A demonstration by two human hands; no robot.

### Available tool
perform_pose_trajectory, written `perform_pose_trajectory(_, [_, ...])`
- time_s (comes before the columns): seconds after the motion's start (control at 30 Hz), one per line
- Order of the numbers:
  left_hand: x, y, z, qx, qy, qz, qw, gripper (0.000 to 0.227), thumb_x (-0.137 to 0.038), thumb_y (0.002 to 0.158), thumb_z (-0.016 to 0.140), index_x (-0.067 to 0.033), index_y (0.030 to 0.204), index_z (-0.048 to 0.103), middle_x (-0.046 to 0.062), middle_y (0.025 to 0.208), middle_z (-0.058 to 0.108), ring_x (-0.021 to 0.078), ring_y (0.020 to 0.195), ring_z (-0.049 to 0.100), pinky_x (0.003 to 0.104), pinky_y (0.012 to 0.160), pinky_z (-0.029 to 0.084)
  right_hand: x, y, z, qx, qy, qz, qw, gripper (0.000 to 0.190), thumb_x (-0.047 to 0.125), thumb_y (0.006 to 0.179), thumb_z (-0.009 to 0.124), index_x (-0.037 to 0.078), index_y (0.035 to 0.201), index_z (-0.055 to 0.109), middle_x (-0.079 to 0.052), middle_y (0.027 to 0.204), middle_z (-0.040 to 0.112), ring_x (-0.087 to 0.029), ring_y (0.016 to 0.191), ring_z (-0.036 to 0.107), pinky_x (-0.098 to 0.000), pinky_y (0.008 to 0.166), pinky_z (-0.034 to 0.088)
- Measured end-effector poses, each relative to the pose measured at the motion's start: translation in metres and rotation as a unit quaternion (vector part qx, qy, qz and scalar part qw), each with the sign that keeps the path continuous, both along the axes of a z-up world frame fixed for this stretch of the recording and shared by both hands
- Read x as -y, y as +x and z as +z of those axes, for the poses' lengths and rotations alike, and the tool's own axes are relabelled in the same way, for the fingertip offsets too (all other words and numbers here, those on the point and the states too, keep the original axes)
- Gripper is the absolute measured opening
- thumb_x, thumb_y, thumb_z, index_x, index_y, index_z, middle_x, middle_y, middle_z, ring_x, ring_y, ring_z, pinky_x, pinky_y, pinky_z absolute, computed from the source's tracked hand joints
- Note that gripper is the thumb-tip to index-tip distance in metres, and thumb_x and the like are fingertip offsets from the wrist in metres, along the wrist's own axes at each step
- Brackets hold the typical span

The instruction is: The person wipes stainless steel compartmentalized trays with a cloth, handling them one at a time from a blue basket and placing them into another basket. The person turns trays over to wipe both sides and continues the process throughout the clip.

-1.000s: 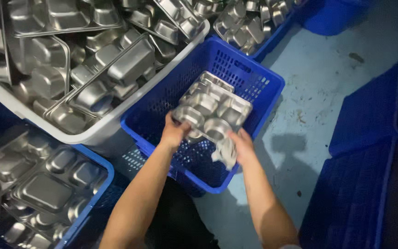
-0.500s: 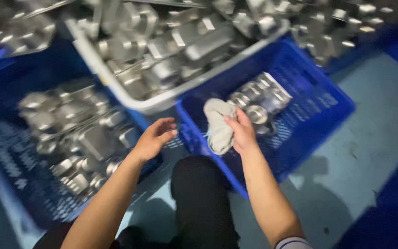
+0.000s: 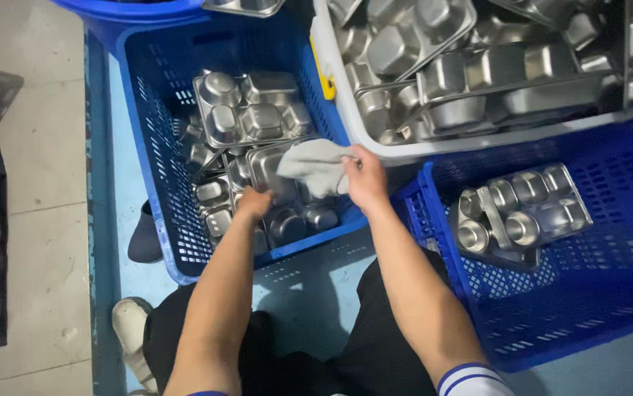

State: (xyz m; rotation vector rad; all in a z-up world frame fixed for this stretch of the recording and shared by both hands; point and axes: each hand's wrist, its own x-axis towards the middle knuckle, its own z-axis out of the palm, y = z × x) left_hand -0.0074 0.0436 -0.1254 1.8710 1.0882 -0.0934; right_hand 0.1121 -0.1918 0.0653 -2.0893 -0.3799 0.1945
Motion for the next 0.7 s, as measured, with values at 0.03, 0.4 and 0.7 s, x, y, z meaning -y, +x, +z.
perform_pose_trajectory(0.03, [0.003, 0.000, -0.011, -0.021, -0.020, -0.017, 0.999, 0.082, -0.043, 0.079, 0.078, 0.0122, 0.135, 0.052, 0.034, 0.134, 0.061, 0.0433, 0.127, 0.059, 0.044, 0.108, 0.047, -0.001, 0.004, -0.007, 0.003, 0.016, -0.015, 1.000, 0.029, 0.016, 0.096, 0.067, 0.005, 0.123, 0.067, -0.012, 0.097, 0.072, -0.020, 0.088, 0.067, -0.0329, 0.080, 0.052])
perform_pose_trajectory(0.4, [0.041, -0.003, 0.062, 0.021, 0.215, -0.039, 0.976, 0.102, -0.039, 0.069, 0.080, -0.0072, 0.154, 0.034, 0.027, 0.154, 0.035, 0.0431, 0.143, 0.037, 0.049, 0.113, 0.037, -0.021, 0.015, -0.025, 0.090, -0.040, 0.063, 0.993, 0.022, 0.017, 0.092, 0.066, 0.004, 0.111, 0.068, -0.019, 0.100, 0.073, -0.035, 0.096, 0.071, -0.0423, 0.082, 0.053])
perform_pose_trajectory(0.7, [0.052, 0.040, 0.063, -0.176, 0.545, -0.469, 0.673, 0.052, -0.041, 0.100, 0.044, -0.0405, 0.152, 0.038, 0.004, 0.172, 0.006, 0.0403, 0.157, 0.002, 0.078, 0.113, 0.007, -0.005, 0.006, -0.002, 0.065, -0.059, 0.083, 0.993, 0.020, 0.018, 0.091, 0.067, 0.007, 0.107, 0.070, -0.019, 0.096, 0.074, -0.037, 0.094, 0.072, -0.0448, 0.080, 0.055])
